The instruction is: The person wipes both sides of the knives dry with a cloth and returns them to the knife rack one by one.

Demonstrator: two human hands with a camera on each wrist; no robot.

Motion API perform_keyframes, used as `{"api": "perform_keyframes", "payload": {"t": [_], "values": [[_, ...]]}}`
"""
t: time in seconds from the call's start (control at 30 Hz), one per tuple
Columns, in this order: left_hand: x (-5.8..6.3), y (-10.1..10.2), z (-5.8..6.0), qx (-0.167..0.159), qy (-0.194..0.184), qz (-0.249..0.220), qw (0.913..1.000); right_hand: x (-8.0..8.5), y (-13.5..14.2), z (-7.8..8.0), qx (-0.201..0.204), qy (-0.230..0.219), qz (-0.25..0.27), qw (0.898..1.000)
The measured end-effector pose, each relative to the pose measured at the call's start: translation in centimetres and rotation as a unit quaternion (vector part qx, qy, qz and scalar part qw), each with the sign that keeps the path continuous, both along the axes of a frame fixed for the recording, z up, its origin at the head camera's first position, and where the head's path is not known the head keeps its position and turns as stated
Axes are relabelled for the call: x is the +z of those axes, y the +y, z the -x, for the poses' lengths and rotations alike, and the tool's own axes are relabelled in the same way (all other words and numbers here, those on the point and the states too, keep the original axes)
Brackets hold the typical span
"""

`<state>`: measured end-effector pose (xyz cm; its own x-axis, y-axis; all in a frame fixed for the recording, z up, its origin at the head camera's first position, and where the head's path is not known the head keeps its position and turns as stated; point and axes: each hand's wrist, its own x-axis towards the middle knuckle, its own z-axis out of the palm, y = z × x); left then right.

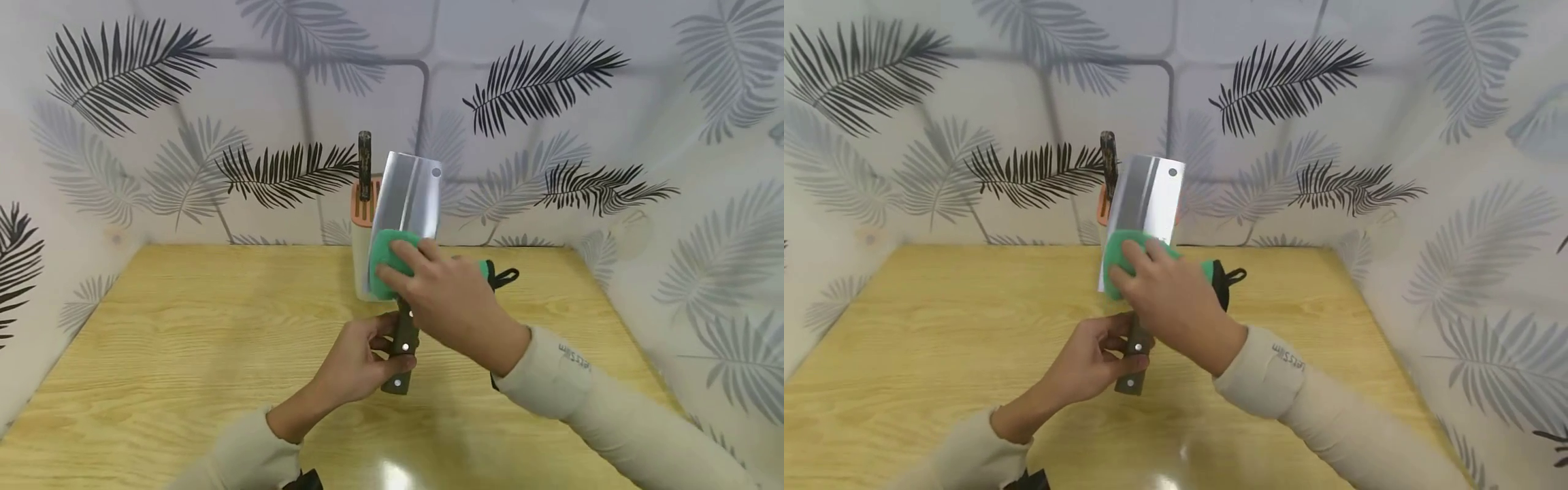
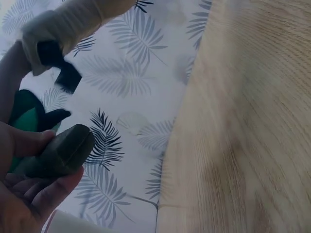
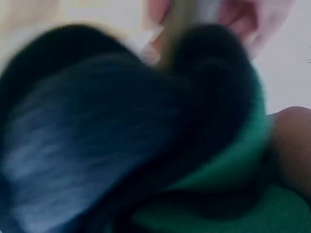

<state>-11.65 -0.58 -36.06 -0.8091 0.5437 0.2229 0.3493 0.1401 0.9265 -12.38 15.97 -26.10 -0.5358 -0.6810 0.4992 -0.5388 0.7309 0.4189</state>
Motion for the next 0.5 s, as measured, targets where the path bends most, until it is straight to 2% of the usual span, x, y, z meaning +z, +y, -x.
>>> {"api": "perform_keyframes", "payload": {"t": [0.17, 0.27, 0.37, 0.43, 0.5], "values": [[-0.2, 0.6, -0.5, -0.007, -0.024, -0.015, 0.9996, 2.5, 1.4, 3.9, -0.055, -0.002, 0.078, 0.995], [-0.1, 0.9, -0.7, -0.013, -0.025, -0.015, 0.9995, 3.2, 2.1, 5.6, -0.053, -0.021, 0.114, 0.992], [0.3, 0.8, -0.4, -0.007, -0.026, -0.015, 0.9995, 2.5, 1.9, 5.6, -0.004, -0.033, 0.115, 0.993], [0.6, 0.7, 0.0, -0.003, -0.019, -0.014, 0.9997, 1.5, 1.3, 4.8, 0.032, -0.034, 0.104, 0.993], [0.9, 0.5, 0.4, 0.002, 0.004, -0.015, 0.9999, 0.3, 0.6, 3.7, 0.064, -0.022, 0.082, 0.994]]}}
